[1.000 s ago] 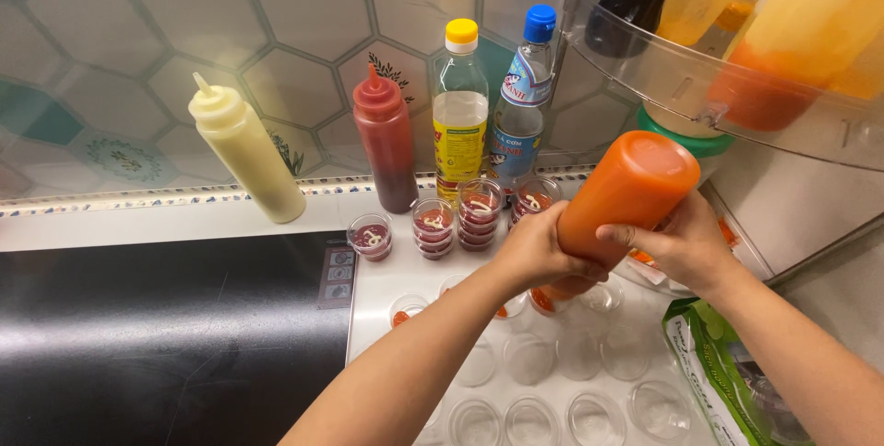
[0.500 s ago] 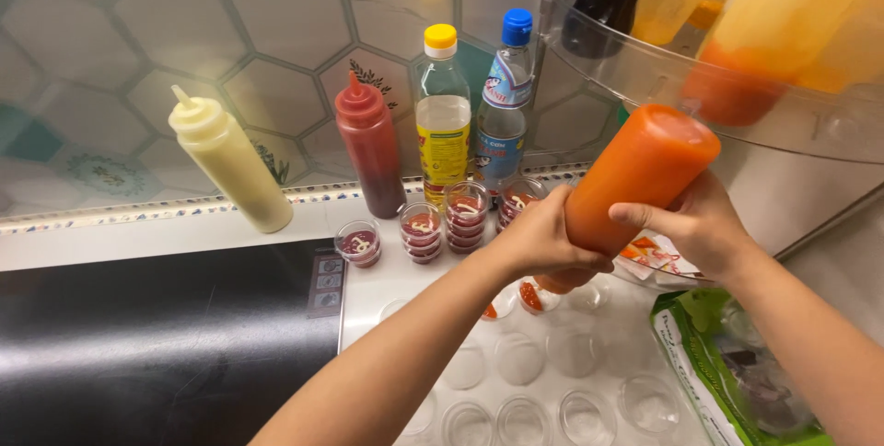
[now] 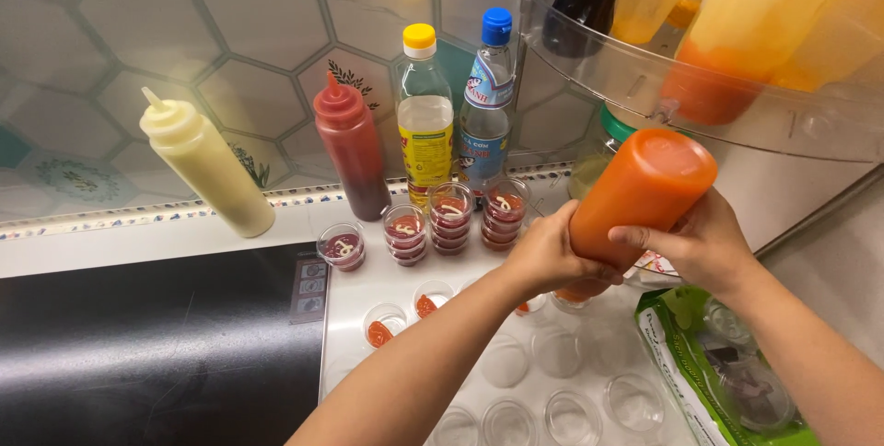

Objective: Preparing and filling small condiment cups with various sauces using squeeze bottles.

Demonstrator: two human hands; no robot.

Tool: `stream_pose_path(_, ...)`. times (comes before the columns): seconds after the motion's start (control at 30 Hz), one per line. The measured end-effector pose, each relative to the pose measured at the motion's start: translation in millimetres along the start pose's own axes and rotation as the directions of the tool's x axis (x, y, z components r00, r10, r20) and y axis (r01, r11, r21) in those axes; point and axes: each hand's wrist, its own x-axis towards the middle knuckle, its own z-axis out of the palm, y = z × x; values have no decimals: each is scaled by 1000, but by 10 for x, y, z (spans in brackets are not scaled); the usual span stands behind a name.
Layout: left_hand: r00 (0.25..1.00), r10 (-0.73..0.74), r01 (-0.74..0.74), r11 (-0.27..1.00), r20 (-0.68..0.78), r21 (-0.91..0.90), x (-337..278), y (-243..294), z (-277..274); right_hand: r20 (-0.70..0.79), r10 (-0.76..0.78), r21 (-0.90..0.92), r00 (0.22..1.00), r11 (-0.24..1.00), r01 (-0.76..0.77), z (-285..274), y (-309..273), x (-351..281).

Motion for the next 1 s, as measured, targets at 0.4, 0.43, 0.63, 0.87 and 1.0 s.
stream_pose_path(0.4,1000,1,-1,998,-3,-58,0,-74,49,-6,17,-14,1000,1000,-17,38,42,-62)
stream_pose_path(0.43,1000,2,-2,998,-4,-60,10,-83,71,-6,17,-17,1000,1000,-17,22,33,-58)
stream_pose_path(0.63,998,36,-36,999,-52,3,76,-136,98,5,-13,-24,1000,1000,13,21,0,-50)
stream_pose_path(0.87,999,24,-25,999,-33,-28,41,-133,155,-3,9,-2,1000,1000,-9,-32,94,-33)
stream_pose_path(1.0,997,41,-42,999,-61,-6,86,-203,187,8,-12,17,1000,1000,12,-21,97,-15)
